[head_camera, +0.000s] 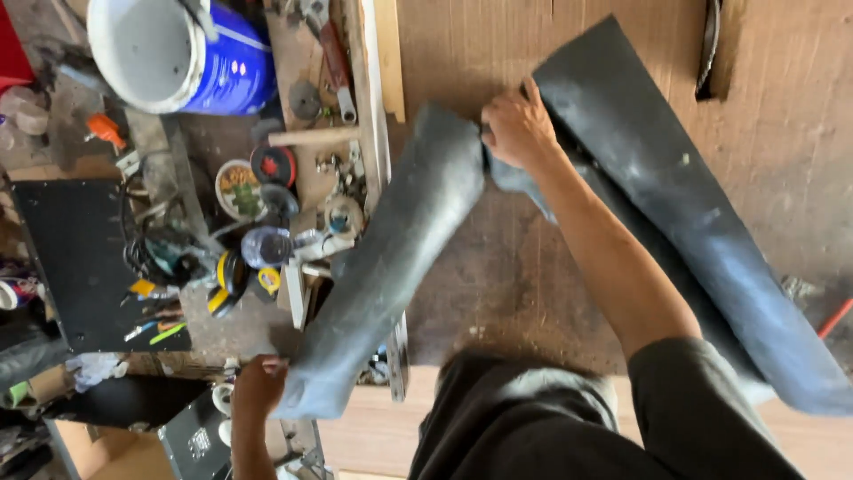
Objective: Applying adhesive to large black rubber sheets and joining them together on a wooden work surface.
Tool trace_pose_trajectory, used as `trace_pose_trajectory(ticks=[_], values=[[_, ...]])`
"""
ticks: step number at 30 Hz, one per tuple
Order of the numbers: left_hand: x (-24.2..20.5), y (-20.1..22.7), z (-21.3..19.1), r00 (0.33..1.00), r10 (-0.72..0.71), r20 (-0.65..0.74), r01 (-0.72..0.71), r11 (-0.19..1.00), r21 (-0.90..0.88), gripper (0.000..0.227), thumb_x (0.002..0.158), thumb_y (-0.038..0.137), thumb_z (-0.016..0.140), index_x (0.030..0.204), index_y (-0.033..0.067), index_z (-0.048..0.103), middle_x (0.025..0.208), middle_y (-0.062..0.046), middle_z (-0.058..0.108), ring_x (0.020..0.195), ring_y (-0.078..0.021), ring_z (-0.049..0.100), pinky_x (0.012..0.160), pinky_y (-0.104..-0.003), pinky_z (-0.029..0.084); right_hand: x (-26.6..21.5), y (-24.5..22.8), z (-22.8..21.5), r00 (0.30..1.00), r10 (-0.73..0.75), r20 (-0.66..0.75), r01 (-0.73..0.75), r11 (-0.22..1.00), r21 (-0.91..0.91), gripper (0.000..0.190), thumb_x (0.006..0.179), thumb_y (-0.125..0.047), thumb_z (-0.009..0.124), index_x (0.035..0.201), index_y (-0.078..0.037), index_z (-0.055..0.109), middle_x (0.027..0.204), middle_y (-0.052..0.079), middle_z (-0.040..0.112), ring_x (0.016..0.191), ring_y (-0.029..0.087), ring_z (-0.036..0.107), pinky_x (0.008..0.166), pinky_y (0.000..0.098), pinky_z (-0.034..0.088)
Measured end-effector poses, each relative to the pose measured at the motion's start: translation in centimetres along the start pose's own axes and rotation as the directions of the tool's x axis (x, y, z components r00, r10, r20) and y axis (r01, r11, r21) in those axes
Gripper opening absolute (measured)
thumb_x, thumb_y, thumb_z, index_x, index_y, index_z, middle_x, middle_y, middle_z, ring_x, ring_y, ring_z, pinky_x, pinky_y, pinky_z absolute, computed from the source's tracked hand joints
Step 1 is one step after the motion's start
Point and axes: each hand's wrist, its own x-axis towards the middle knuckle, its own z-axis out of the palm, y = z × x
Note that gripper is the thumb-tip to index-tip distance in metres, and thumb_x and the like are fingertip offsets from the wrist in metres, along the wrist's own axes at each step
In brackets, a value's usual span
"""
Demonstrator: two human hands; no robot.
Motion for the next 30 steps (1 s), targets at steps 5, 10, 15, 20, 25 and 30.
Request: trace_pose_trajectory(ticks=[5, 10, 15, 20, 25, 30], values=[[-7.1, 23.2, -7.2, 0.788, 0.441, -0.430, -0.583, 0.759, -0.289, 0.055, 0.089, 0.022, 0.073, 0.140, 0.0082, 0.058, 0.137, -0.012, 0.062, 0.130, -0.0261, 0.056, 0.112, -0.042, 0.042, 2.7, 1.2, -3.7, 0.947, -0.024, 0.321, -0.059, 0.967, 0.248, 0.009, 0.085, -0.023, 0.080, 0.087, -0.015, 0.082, 0.082, 0.001, 0.079, 0.084, 0.026, 0.071, 0.110, 0.0462, 0.039], [1.8, 44.9, -4.2, 0.246, 0.934, -0.257, -0.870, 0.330, 0.367, 0.071, 0.065, 0.048, 0.092, 0.123, 0.0170, 0.064, 0.133, -0.006, 0.060, 0.142, -0.0284, 0.040, 0.118, -0.057, 0.028, 2.6, 1.9, -5.1, 0.940, -0.001, 0.341, -0.143, 0.907, 0.396, 0.014, 0.085, -0.027, 0.080, 0.095, -0.018, 0.080, 0.094, 0.013, 0.076, 0.096, 0.040, 0.071, 0.084, 0.0546, 0.054], [11.0, 49.3, -2.3, 0.358, 0.933, -0.032, -0.868, 0.345, 0.357, 0.023, 0.067, 0.047, 0.084, 0.077, 0.0266, 0.076, 0.078, 0.000, 0.076, 0.083, -0.0295, 0.075, 0.081, -0.047, 0.048, 3.1, 2.2, -8.1, 0.817, 0.083, 0.571, -0.397, 0.799, 0.452, 0.030, 0.087, -0.036, 0.078, 0.109, -0.015, 0.078, 0.106, 0.015, 0.076, 0.107, 0.042, 0.069, 0.094, 0.0577, 0.053], [9.5, 48.1, -8.6, 0.488, 0.842, 0.230, -0.870, 0.490, 0.051, 0.020, 0.072, 0.046, 0.082, 0.082, 0.0293, 0.080, 0.078, 0.000, 0.077, 0.080, -0.0320, 0.075, 0.075, -0.042, 0.056, 3.8, 3.4, -9.6, 0.784, -0.021, 0.620, -0.359, 0.800, 0.481, 0.027, 0.094, -0.028, 0.072, 0.113, -0.009, 0.078, 0.110, 0.020, 0.076, 0.110, 0.045, 0.068, 0.095, 0.0580, 0.053], [9.4, 47.5, -10.6, 0.479, 0.806, 0.346, -0.849, 0.526, -0.050, 0.036, 0.085, 0.039, 0.084, 0.105, 0.0090, 0.078, 0.073, -0.009, 0.076, 0.060, -0.0207, 0.068, 0.071, -0.037, 0.047, 3.7, 5.1, -9.3, 0.767, -0.083, 0.636, -0.352, 0.775, 0.525, 0.028, 0.100, -0.024, 0.064, 0.118, -0.004, 0.072, 0.122, 0.011, 0.074, 0.112, 0.030, 0.069, 0.092, 0.0433, 0.051], [9.5, 46.4, -11.1, 0.480, 0.804, 0.351, -0.812, 0.559, -0.170, 0.028, 0.086, 0.033, 0.085, 0.099, 0.0086, 0.078, 0.078, -0.004, 0.075, 0.060, -0.0132, 0.060, 0.059, -0.030, 0.043, 3.8, 4.6, -11.3, 0.669, -0.024, 0.743, -0.487, 0.741, 0.463, 0.031, 0.103, -0.028, 0.058, 0.122, -0.006, 0.069, 0.126, 0.011, 0.071, 0.112, 0.027, 0.068, 0.094, 0.0427, 0.052]])
